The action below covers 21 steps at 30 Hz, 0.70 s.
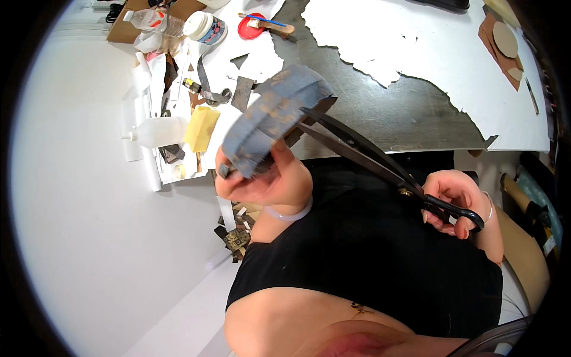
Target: The person cuts a piece of patterned fabric with scissors, then uses a yellow rotary tool to trim the edges of a circular cardboard piece. The person alternates between cutting and trimming actions throughout the clip.
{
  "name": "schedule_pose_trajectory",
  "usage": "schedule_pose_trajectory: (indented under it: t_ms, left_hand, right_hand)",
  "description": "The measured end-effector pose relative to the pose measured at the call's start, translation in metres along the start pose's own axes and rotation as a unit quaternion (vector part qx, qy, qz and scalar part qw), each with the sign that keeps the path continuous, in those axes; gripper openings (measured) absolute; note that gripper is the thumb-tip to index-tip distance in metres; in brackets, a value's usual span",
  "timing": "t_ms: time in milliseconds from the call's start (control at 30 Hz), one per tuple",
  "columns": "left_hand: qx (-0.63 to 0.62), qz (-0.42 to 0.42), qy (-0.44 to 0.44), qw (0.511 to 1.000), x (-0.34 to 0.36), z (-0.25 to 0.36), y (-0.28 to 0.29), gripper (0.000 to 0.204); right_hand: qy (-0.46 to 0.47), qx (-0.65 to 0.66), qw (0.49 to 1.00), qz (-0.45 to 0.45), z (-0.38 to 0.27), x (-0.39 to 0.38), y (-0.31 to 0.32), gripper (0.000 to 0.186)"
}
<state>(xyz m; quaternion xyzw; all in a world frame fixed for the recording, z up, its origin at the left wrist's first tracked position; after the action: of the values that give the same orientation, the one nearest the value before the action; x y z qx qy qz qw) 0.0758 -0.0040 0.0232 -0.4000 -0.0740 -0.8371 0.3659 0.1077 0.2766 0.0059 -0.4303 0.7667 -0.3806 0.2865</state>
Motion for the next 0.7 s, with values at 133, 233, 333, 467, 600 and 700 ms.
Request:
schedule_pose_trajectory:
  t_ms: [133, 233, 333, 467, 600, 700]
  left_hand:
    - [-0.024, -0.009, -0.115, 0.993, 0.006, 0.010, -0.006, 0.051]
    - [-0.241, -0.003, -0.122, 0.963, 0.011, 0.009, -0.014, 0.047]
    - [-0.202, -0.019, -0.100, 0.974, 0.011, 0.006, -0.012, 0.050]
    - [0.083, -0.042, -0.060, 0.994, 0.014, -0.001, 0.005, 0.056]
    - [-0.092, -0.051, 0.202, 0.974, 0.024, -0.029, 0.001, 0.052]
    - [-0.116, -0.049, 0.276, 0.953, 0.023, -0.040, 0.005, 0.049]
  right_hand:
    - [-0.006, 0.022, 1.000, 0.001, 0.002, -0.001, 0.000, 0.065]
    - [-0.013, 0.023, 1.000, 0.008, 0.003, -0.001, 0.000, 0.065]
    - [-0.016, 0.023, 1.000, 0.003, 0.005, -0.001, 0.002, 0.065]
    - [0.011, -0.085, 0.995, 0.058, -0.010, -0.010, 0.009, 0.063]
    - [0.109, -0.313, 0.898, 0.289, -0.045, -0.029, 0.030, 0.058]
    - [0.080, -0.336, 0.867, 0.359, -0.056, -0.037, 0.039, 0.058]
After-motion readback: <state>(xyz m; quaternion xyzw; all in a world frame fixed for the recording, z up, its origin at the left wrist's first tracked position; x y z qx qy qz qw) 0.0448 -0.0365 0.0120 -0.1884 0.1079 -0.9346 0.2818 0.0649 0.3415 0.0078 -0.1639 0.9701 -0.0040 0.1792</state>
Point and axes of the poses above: each hand's wrist, its own x-axis towards the middle knuckle, its own y-axis out of the back of the hand, z = x × y, the point moved 6 cm from there along x, towards the middle knuckle, and after that the axes turned 3 degrees about -z, right-handed, at the moved point
